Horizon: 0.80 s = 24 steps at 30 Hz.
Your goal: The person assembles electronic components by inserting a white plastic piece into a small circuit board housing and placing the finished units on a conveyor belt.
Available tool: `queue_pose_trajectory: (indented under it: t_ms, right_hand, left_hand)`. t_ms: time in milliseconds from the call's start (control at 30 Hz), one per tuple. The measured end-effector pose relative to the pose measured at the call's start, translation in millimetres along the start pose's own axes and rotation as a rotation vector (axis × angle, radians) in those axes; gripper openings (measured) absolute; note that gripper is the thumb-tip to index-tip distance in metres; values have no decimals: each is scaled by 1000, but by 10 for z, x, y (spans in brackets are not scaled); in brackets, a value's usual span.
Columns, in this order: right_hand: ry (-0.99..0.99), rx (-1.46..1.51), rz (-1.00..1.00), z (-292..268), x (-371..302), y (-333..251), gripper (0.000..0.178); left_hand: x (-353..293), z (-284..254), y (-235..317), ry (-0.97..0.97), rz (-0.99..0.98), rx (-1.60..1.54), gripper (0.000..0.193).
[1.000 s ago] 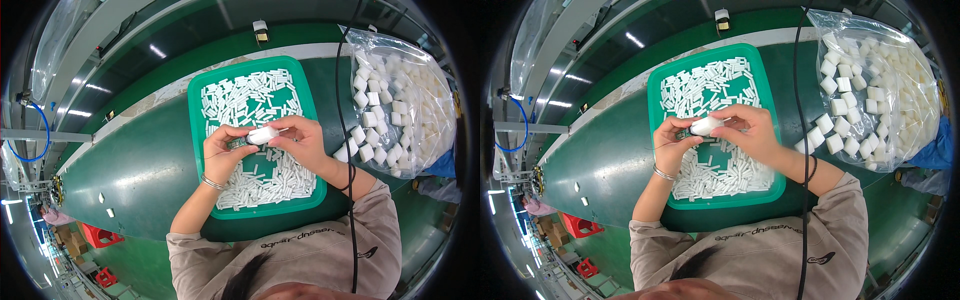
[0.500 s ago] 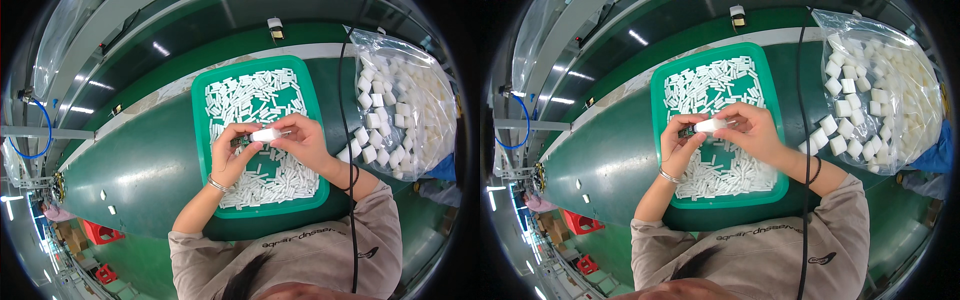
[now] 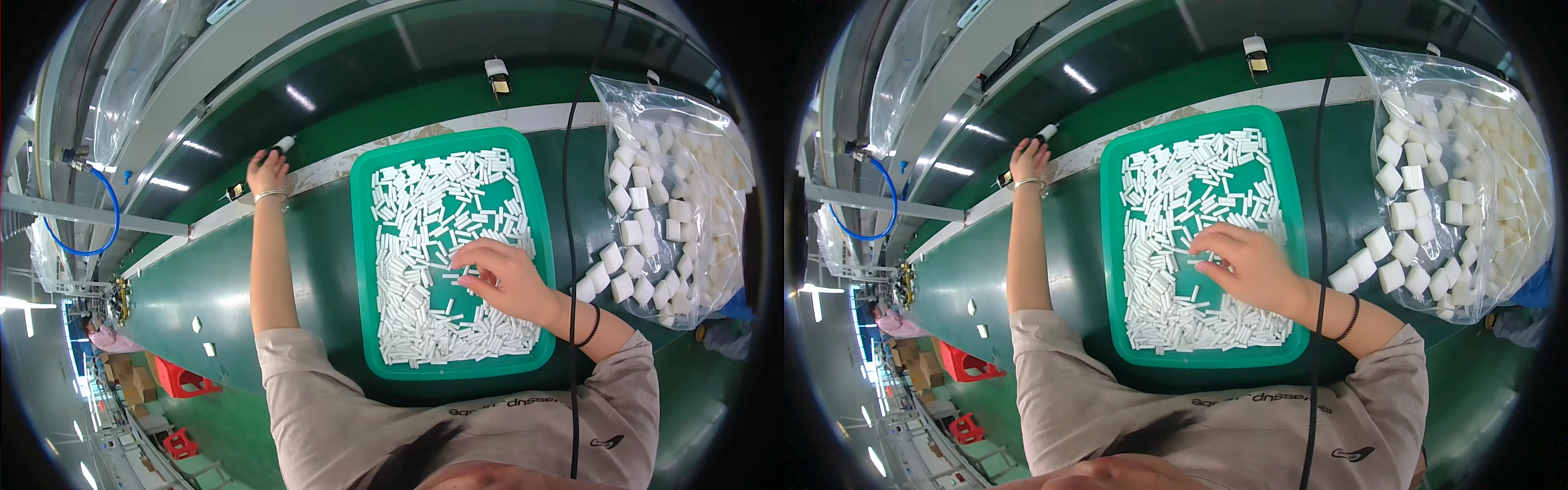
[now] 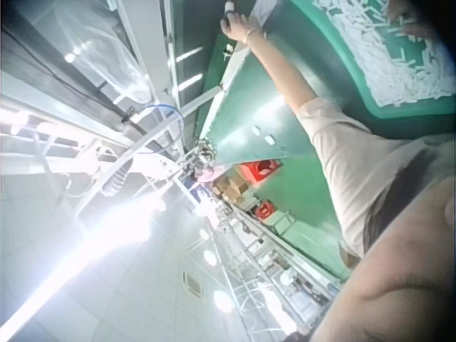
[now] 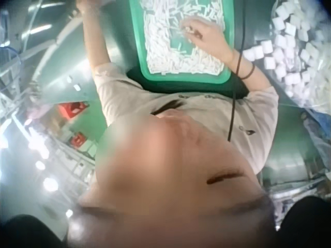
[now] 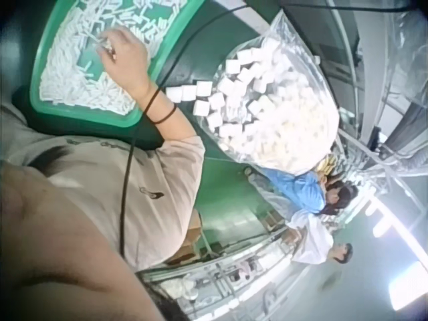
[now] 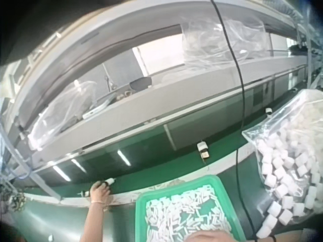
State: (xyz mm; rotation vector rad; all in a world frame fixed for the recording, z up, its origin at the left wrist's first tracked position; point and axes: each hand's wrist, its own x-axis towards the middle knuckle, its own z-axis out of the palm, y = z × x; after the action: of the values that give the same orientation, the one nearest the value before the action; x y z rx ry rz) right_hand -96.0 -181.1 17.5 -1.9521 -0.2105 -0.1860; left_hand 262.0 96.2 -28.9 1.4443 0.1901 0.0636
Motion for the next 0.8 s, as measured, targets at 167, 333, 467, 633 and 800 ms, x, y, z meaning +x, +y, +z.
queue_pose_trajectory:
  t_ms: [167, 333, 467, 633, 800]
  right_hand:
    - [-56, 24, 86, 11, 38, -50, 16]
    - [-61, -48, 68, -30, 25, 2, 16]
    - [-75, -110, -18, -8, 2, 34, 22]
    - [-372, -409, -335, 83, -26, 72, 25]
    - [-337, -511, -366, 105, -99, 233, 16]
  left_hand:
    - [600, -769, 19, 398, 615, 1005, 71]
    - [365, -709, 195, 276, 201, 1663, 58]
    - [428, -854, 287, 133, 102, 1558, 51]
    - [383, -965, 432, 132, -57, 55, 47]
    - [-99, -422, 489, -340, -105, 74, 45]
